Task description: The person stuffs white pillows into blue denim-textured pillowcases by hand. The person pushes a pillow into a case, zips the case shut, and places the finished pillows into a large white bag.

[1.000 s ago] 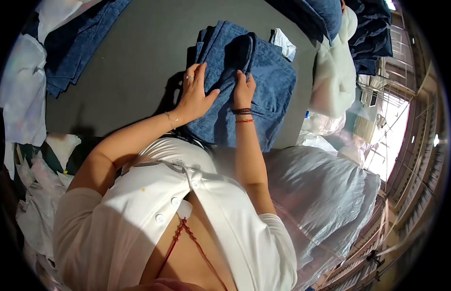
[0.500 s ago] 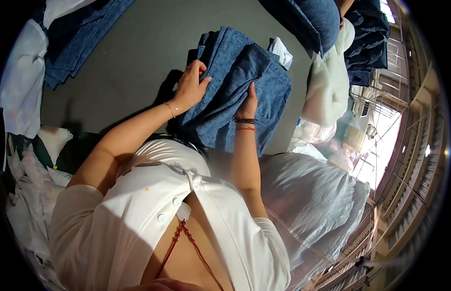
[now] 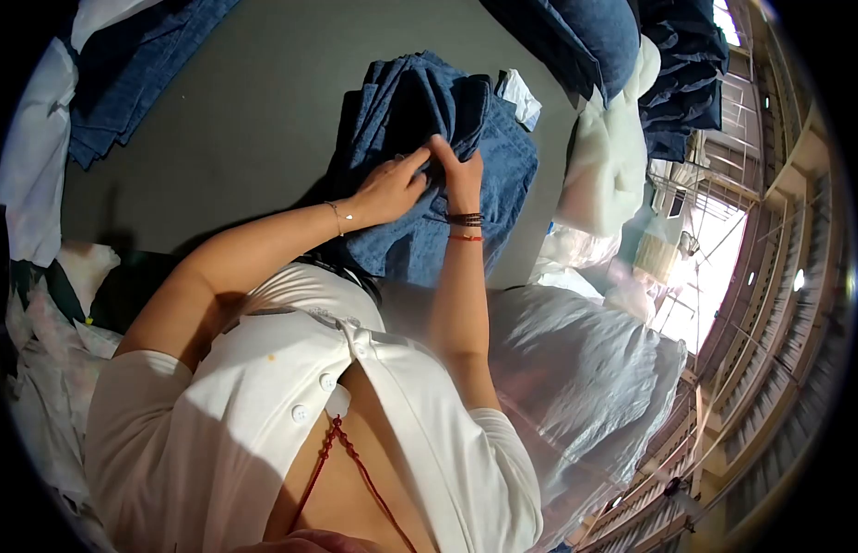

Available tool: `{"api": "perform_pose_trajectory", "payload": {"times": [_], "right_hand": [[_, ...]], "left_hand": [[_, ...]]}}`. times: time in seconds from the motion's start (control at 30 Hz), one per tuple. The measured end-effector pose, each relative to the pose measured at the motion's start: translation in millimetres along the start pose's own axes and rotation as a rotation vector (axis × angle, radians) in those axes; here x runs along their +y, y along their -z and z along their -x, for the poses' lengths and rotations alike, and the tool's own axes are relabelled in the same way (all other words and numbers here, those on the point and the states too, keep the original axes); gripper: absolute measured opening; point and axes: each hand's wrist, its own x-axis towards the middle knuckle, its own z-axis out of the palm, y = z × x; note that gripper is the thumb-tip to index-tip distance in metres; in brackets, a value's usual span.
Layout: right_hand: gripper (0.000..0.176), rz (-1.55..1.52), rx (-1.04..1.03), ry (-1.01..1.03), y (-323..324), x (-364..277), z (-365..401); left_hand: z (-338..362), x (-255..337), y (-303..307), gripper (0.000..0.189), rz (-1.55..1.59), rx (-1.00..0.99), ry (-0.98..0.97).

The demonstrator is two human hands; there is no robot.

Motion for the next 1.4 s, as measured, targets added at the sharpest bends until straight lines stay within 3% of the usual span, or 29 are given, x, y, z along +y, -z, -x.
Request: {"api": "perform_pose_trajectory", "payload": {"times": [0.07, 0.1, 0.17, 0.23, 0.27, 0.3, 0.37, 0.43, 0.6, 0.73, 0.93, 1.0, 1.03, 1.1, 1.13, 1.17, 1.23, 1.27, 1.3, 1.37, 1.4], "right_hand": [[0.036, 0.115, 0.04, 0.132, 0, -1, -4], [0.03, 0.23, 0.149, 0.007, 23, 19, -16], [0.026, 0.206, 0.194, 0.068, 28, 23, -19], [0.028, 0.067, 0.315, -0.029, 44, 53, -20], [0.028, -0.006, 0.328, -0.074, 42, 58, -9], [0.025, -0.032, 0.305, -0.104, 39, 51, -3], [0.022, -0.33, 0.259, -0.252, 33, 62, 3], [0.021, -0.307, 0.249, -0.237, 28, 62, 3], [0.018, -0.32, 0.199, -0.207, 20, 59, -6], [0.019, -0.332, 0.168, -0.185, 18, 55, -6], [0.018, -0.377, 0.158, -0.183, 17, 58, -5], [0.034, -0.184, 0.201, -0.13, 19, 64, -10], [0.034, -0.184, 0.201, -0.129, 18, 66, -12], [0.062, 0.305, 0.331, 0.083, 15, 68, -15], [0.082, 0.367, 0.36, 0.136, 8, 47, -9], [0.082, 0.367, 0.356, 0.138, 5, 31, -5], [0.081, 0.799, 0.421, 0.515, 0, 0, 3], [0.075, 0.799, 0.416, 0.582, -4, -17, 9], [0.056, 0.809, 0.461, 0.71, -13, -36, 14], [0.032, 0.62, 0.191, 0.705, -23, -64, 17], [0.021, 0.564, 0.054, 0.581, -31, -70, 17]], "left_hand": [[-1, 2, 2, 0.054, -0.03, -0.089, 0.021], [4, -1, -4, 0.048, -0.131, -0.052, -0.142], [6, 6, 1, 0.04, -0.095, -0.019, -0.183], [-2, 3, 41, 0.033, -0.244, -0.127, 0.081], [10, -21, 45, 0.025, -0.314, 0.328, -0.06], [11, -25, 48, 0.036, -0.318, 0.255, -0.026], [21, -38, 40, 0.053, -0.294, 0.364, 0.154], [24, -33, 44, 0.065, -0.265, 0.254, 0.187], [21, -28, 50, 0.053, -0.355, 0.201, 0.021], [21, -41, 39, 0.052, -0.266, 0.358, 0.019], [6, -48, 46, 0.038, -0.26, 0.305, 0.087], [5, -44, 46, 0.029, -0.264, 0.338, 0.094], [3, -40, 47, 0.029, -0.264, 0.338, 0.093], [-2, -29, 48, 0.02, -0.497, 0.445, -0.135], [-4, -22, 47, 0.011, -0.52, 0.404, -0.263], [-4, -15, 46, 0.008, -0.561, 0.321, -0.319], [-3, -14, 30, 0.011, -0.499, 0.209, -0.324], [0, -11, 19, 0.015, -0.414, 0.208, -0.272], [3, -5, 11, 0.019, -0.33, 0.207, -0.221], [4, 4, 2, 0.027, -0.222, 0.261, -0.3], [5, 8, -3, 0.027, -0.22, 0.258, -0.298]]}}
